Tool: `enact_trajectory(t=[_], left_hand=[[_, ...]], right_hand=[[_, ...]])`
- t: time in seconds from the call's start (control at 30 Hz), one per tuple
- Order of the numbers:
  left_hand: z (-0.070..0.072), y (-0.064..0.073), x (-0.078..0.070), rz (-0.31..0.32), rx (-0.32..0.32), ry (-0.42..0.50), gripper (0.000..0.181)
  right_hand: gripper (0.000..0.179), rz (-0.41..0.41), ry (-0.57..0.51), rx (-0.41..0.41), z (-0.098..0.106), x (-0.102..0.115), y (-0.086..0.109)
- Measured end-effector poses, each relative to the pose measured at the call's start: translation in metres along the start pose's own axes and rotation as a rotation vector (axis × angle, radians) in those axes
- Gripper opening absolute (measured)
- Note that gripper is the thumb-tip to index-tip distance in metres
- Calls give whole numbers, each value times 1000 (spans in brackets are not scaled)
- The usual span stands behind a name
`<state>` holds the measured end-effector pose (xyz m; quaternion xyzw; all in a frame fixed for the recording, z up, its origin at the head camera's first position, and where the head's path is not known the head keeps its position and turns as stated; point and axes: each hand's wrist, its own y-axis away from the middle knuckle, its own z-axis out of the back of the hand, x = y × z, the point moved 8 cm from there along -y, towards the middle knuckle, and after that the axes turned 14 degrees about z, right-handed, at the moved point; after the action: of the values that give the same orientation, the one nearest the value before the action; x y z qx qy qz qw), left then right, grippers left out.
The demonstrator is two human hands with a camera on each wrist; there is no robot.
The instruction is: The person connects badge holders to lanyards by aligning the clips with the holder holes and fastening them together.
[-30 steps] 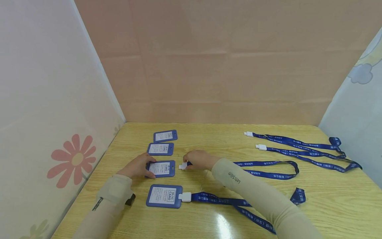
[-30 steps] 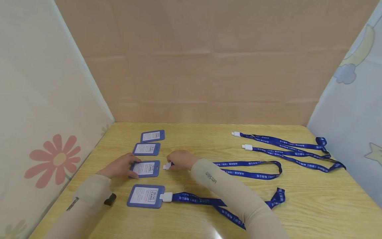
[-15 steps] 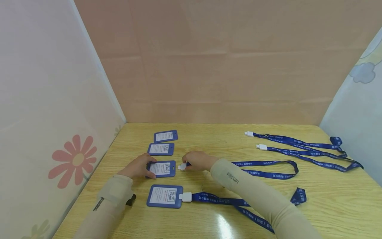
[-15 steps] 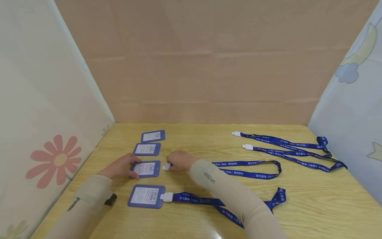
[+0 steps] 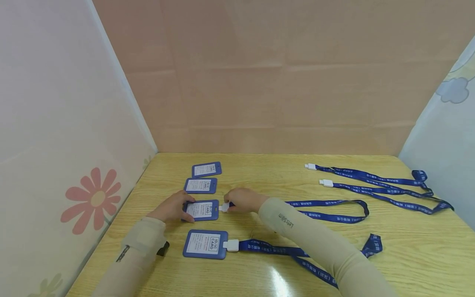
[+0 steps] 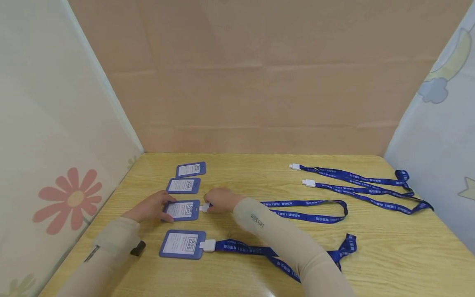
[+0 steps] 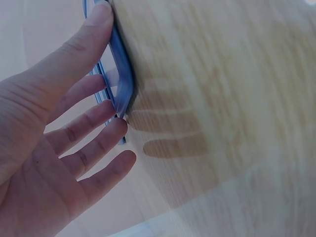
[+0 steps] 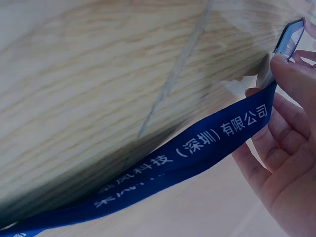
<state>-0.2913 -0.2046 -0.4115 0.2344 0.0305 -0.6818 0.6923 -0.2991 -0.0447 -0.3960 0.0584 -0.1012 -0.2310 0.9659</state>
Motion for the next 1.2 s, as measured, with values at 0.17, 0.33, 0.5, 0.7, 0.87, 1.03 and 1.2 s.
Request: enact_trajectory(t=[0.17, 0.33, 0.5, 0.7, 0.87, 1.03, 1.2], left_hand=[[0, 0, 0, 8, -1, 4, 63], [1, 0, -1, 22, 1, -5, 61], [1, 0, -4, 26, 0, -28, 59], [2, 0, -5, 35, -5, -29, 58], [2, -2, -5, 41, -12, -23, 57], [1, -3, -4, 33, -23, -21, 57], [1, -4, -4, 25, -27, -12, 57]], right_hand=[[26, -4, -7, 12, -4, 0, -3], [22, -12, 3, 5, -6, -1, -5], [18, 10, 17, -21, -7, 1, -8], [16, 18, 21, -37, -8, 1, -10], [15, 15, 17, -39, -7, 3, -10], [16, -1, 35, -32, -7, 3, -10], [16, -18, 36, -25, -6, 3, -10]])
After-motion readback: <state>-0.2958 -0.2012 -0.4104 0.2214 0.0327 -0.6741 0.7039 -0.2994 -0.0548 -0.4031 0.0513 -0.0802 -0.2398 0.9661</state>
